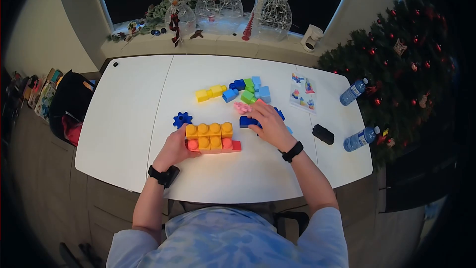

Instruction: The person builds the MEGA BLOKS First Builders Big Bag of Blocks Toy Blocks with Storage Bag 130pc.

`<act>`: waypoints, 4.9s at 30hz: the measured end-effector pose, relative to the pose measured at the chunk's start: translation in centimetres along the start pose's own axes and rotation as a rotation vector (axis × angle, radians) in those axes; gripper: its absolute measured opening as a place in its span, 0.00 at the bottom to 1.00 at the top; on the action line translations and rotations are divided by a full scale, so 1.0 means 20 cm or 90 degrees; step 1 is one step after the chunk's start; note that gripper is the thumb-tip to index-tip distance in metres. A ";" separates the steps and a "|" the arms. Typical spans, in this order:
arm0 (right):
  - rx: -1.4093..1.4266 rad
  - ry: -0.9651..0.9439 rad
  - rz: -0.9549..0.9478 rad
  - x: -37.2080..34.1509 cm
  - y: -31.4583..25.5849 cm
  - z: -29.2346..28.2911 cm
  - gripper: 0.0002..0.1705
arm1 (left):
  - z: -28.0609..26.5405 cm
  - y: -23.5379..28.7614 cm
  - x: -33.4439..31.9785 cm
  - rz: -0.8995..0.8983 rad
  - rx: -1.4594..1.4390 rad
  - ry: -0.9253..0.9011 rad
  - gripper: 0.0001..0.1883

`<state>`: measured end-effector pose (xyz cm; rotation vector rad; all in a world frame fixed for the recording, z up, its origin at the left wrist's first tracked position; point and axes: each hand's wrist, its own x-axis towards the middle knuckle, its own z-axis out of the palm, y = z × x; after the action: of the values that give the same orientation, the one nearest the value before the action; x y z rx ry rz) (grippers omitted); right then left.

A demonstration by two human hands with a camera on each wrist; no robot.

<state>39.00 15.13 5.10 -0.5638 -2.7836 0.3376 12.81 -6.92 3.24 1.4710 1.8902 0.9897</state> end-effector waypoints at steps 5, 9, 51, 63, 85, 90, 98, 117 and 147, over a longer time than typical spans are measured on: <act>-0.039 0.030 0.014 0.13 -0.01 0.13 0.35 | 0.03 0.00 0.07 0.016 0.007 0.022 0.38; -0.137 -0.063 0.015 0.07 0.09 0.16 0.40 | 0.03 0.00 0.07 0.006 -0.019 0.018 0.39; 0.291 0.044 0.369 0.05 0.44 -0.06 0.26 | 0.02 -0.06 0.05 0.046 -0.064 0.028 0.41; 0.065 0.062 -0.054 0.77 0.00 -0.01 0.22 | 0.04 -0.08 0.06 0.047 -0.095 0.029 0.40; 0.273 -0.230 -0.002 0.74 -0.38 -0.21 0.25 | 0.04 -0.09 0.05 0.043 -0.087 0.036 0.36; 0.146 -0.171 -0.148 0.61 -0.55 -0.20 0.23 | 0.03 -0.10 0.06 0.032 -0.073 0.007 0.39; 0.052 -0.138 -0.204 0.60 -0.63 -0.10 0.22 | 0.03 -0.08 0.05 0.059 -0.096 0.034 0.34; -0.100 0.025 -0.015 0.76 0.31 0.05 0.21 | -0.07 0.06 0.04 0.075 -0.205 0.094 0.33; 0.496 -0.074 -0.008 0.40 -0.43 -0.05 0.24 | -0.04 0.04 0.06 0.053 -0.237 0.100 0.24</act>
<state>29.36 10.89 10.22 -0.3286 -2.4556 1.3911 12.25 -5.79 4.33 1.2888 1.6420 1.4439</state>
